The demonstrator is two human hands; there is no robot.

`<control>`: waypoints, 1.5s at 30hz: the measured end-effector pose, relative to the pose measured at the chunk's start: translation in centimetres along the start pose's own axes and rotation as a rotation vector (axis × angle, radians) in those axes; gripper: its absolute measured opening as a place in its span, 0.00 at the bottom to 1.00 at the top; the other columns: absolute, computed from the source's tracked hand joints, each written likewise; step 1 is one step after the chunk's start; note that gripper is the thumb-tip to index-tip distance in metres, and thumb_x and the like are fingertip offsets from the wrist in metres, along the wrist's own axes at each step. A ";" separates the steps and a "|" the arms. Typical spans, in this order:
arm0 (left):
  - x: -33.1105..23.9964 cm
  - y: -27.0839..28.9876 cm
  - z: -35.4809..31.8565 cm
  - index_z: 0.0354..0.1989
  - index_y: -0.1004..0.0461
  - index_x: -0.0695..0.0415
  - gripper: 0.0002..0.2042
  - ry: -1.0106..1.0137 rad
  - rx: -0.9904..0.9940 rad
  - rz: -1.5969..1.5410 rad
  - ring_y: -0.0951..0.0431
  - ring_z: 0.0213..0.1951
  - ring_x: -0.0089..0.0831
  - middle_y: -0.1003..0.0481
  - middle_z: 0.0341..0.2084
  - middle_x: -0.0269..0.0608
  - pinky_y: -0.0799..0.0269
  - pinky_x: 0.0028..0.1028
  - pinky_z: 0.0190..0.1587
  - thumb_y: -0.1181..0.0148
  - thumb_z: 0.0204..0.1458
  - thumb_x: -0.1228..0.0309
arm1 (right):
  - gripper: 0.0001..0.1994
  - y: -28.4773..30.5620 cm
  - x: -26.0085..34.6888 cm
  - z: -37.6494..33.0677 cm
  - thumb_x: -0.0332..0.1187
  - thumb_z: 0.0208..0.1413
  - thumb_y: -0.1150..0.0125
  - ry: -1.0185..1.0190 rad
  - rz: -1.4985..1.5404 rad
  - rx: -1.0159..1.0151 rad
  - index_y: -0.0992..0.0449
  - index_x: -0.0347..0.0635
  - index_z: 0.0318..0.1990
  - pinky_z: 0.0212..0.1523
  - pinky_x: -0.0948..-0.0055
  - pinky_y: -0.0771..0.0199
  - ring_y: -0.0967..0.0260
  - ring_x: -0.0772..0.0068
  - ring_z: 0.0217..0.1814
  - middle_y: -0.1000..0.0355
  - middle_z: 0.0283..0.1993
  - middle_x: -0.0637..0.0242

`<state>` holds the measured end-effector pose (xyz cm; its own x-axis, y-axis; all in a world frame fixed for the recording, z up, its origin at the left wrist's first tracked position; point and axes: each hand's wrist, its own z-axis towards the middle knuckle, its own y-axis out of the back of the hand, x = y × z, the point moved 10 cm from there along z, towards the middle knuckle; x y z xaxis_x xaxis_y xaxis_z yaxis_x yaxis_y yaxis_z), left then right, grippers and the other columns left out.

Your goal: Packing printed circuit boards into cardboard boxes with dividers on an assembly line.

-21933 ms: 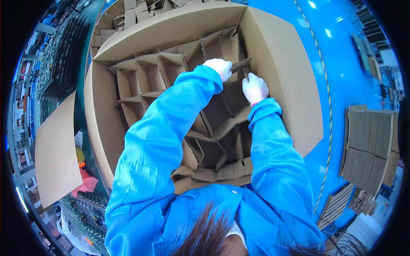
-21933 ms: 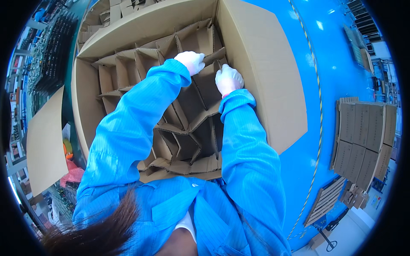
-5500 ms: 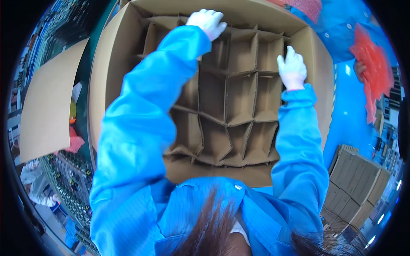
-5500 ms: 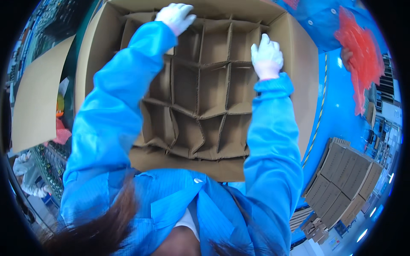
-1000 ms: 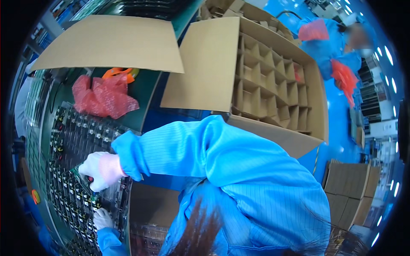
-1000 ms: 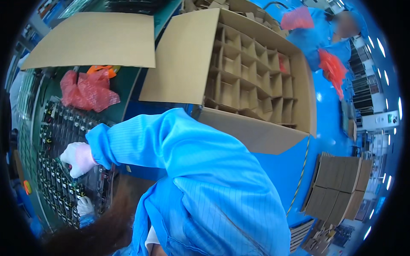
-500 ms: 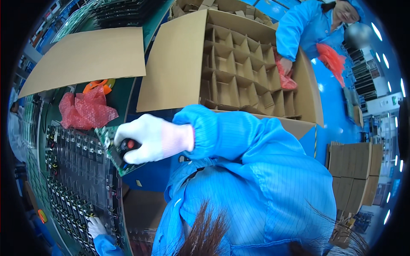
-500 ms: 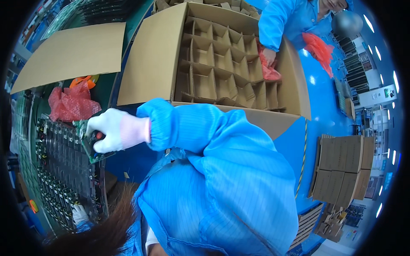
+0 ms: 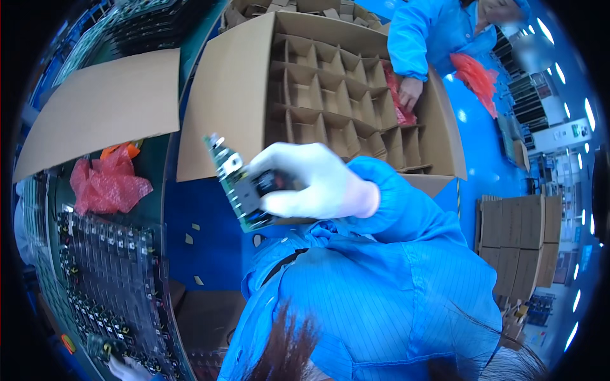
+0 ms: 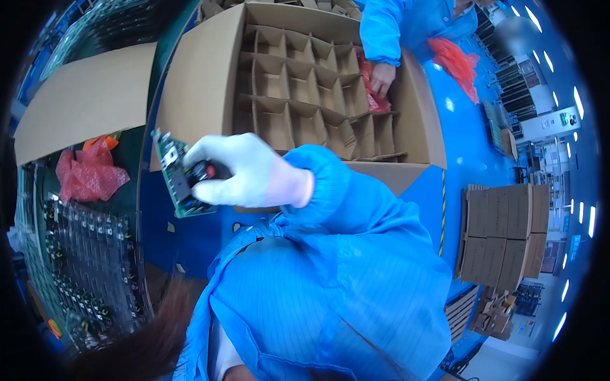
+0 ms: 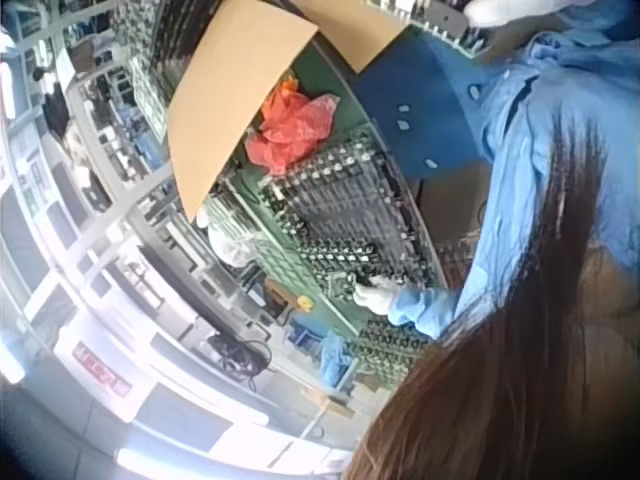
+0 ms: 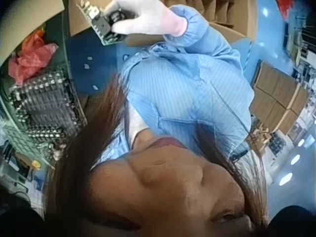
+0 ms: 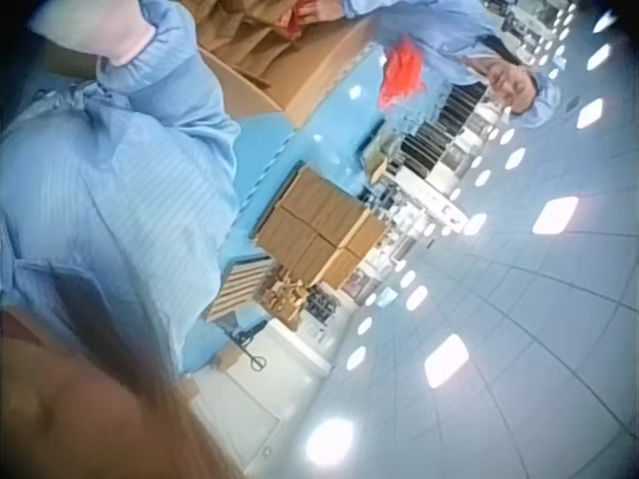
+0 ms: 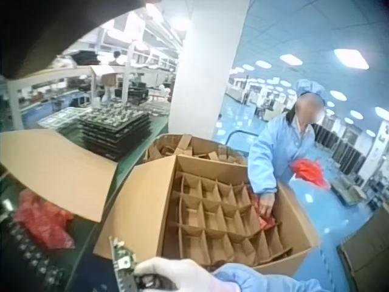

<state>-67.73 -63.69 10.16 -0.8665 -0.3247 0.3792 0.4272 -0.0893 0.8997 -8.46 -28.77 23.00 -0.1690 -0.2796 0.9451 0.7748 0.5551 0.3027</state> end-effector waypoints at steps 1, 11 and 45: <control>-2.0 2.7 2.1 0.51 0.38 0.60 0.17 0.022 -0.043 -0.086 0.30 0.43 0.39 0.37 0.50 0.48 0.30 0.27 0.42 0.54 0.51 0.76 | 0.16 2.2 -0.4 -1.2 0.30 0.44 0.43 -0.021 0.023 -0.056 0.31 0.36 0.43 0.37 0.76 0.32 0.32 0.69 0.33 0.29 0.36 0.59; -27.2 32.3 17.9 0.49 0.35 0.67 0.14 0.280 -0.434 -0.906 0.28 0.44 0.34 0.31 0.46 0.52 0.34 0.26 0.49 0.54 0.53 0.77 | 0.25 31.6 -3.2 -23.4 0.31 0.41 0.43 -0.091 -0.001 -0.919 0.36 0.34 0.50 0.41 0.76 0.32 0.33 0.70 0.40 0.32 0.44 0.57; -114.8 33.4 34.2 0.42 0.31 0.63 0.17 -0.885 0.345 -0.931 0.25 0.36 0.42 0.27 0.35 0.49 0.27 0.33 0.40 0.44 0.39 0.78 | 0.07 36.4 -41.2 -18.8 0.31 0.43 0.47 -0.843 -1.096 0.137 0.27 0.38 0.29 0.26 0.61 0.31 0.30 0.52 0.26 0.28 0.27 0.55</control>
<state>37.18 2.79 4.08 -0.7288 0.4568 -0.5101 -0.3854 0.3420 0.8570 38.19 -11.75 -7.21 -0.9957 -0.0929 -0.0058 -0.0470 0.4474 0.8931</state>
